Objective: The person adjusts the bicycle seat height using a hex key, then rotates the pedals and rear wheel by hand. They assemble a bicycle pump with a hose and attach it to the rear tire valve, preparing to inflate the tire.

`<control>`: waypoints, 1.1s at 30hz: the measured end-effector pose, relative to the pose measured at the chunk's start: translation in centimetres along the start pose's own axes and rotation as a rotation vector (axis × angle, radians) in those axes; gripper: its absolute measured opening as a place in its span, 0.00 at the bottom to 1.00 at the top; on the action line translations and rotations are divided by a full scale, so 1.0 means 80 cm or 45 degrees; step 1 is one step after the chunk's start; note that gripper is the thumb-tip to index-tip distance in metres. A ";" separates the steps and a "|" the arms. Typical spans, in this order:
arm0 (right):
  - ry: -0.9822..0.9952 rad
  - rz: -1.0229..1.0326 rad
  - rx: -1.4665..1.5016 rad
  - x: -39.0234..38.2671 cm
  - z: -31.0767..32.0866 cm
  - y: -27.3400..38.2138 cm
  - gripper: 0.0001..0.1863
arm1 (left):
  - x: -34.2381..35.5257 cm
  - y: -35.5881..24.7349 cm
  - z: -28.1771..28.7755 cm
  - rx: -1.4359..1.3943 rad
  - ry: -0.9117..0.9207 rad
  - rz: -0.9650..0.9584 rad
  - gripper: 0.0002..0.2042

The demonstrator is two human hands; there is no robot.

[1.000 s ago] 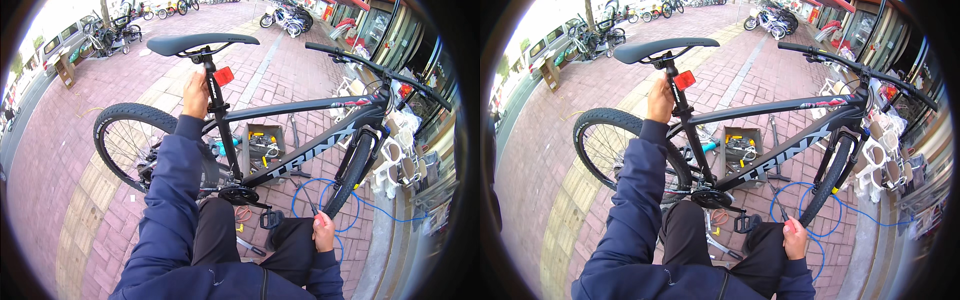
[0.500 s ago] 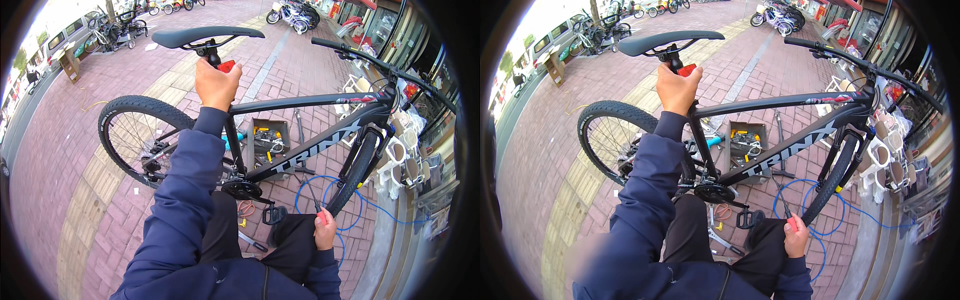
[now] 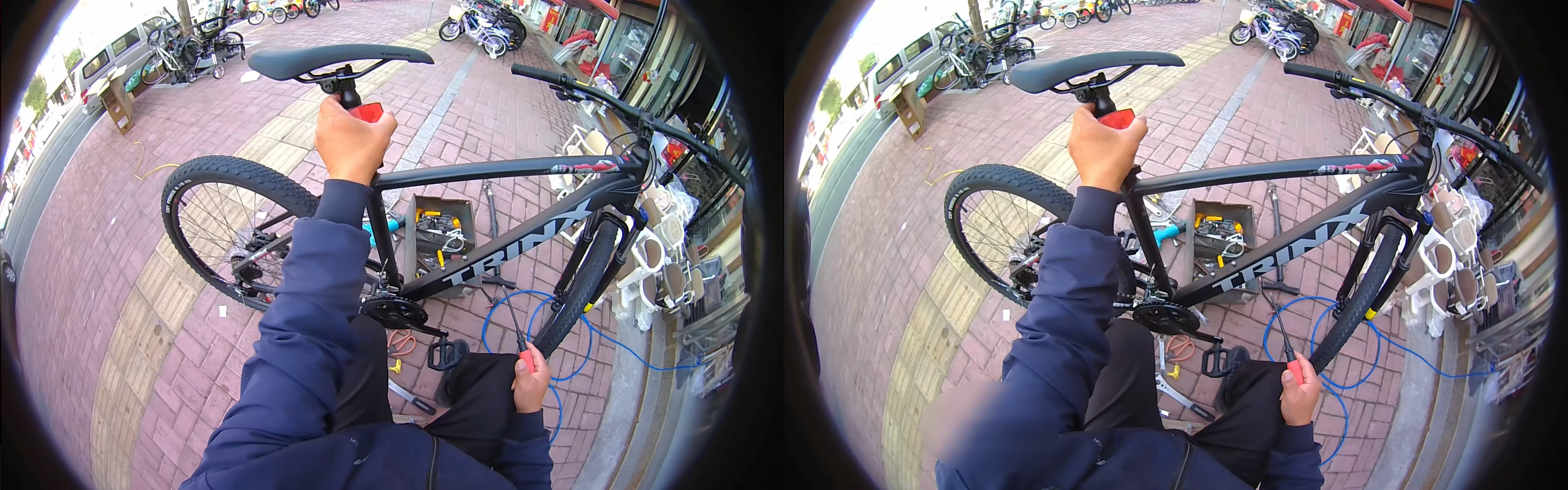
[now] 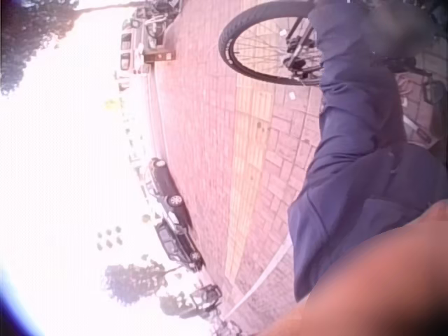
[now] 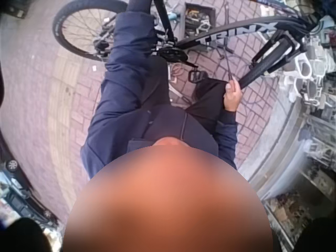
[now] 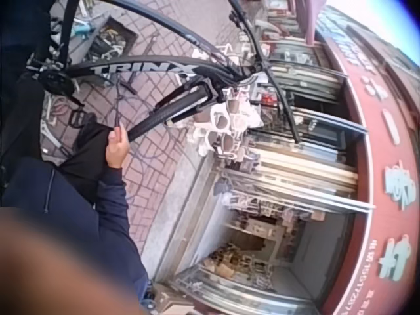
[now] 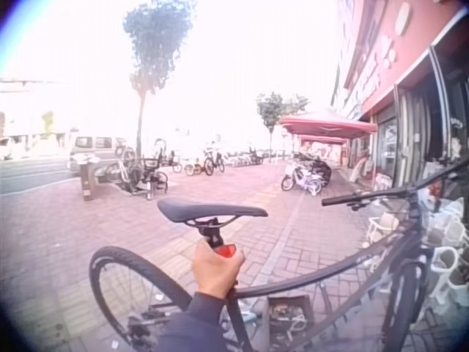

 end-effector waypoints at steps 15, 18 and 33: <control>-0.034 0.121 -0.063 0.002 -0.002 -0.007 0.43 | 0.006 0.103 -0.040 -1.900 0.699 0.346 0.27; -0.020 0.112 -0.111 0.001 -0.002 -0.010 0.43 | 0.001 0.099 -0.046 -1.825 0.540 0.358 0.18; -0.038 -0.004 -0.195 -0.005 0.001 -0.002 0.42 | 0.009 0.107 -0.058 -1.824 0.469 0.489 0.14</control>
Point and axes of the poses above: each hand's wrist, its own x-axis towards the middle knuckle, its own z-axis out of the back of the hand, y = z × x, the point moved 5 cm from there along x, towards the middle knuckle, and after that the axes turned 1 degree about -x, right-handed, at the moved point
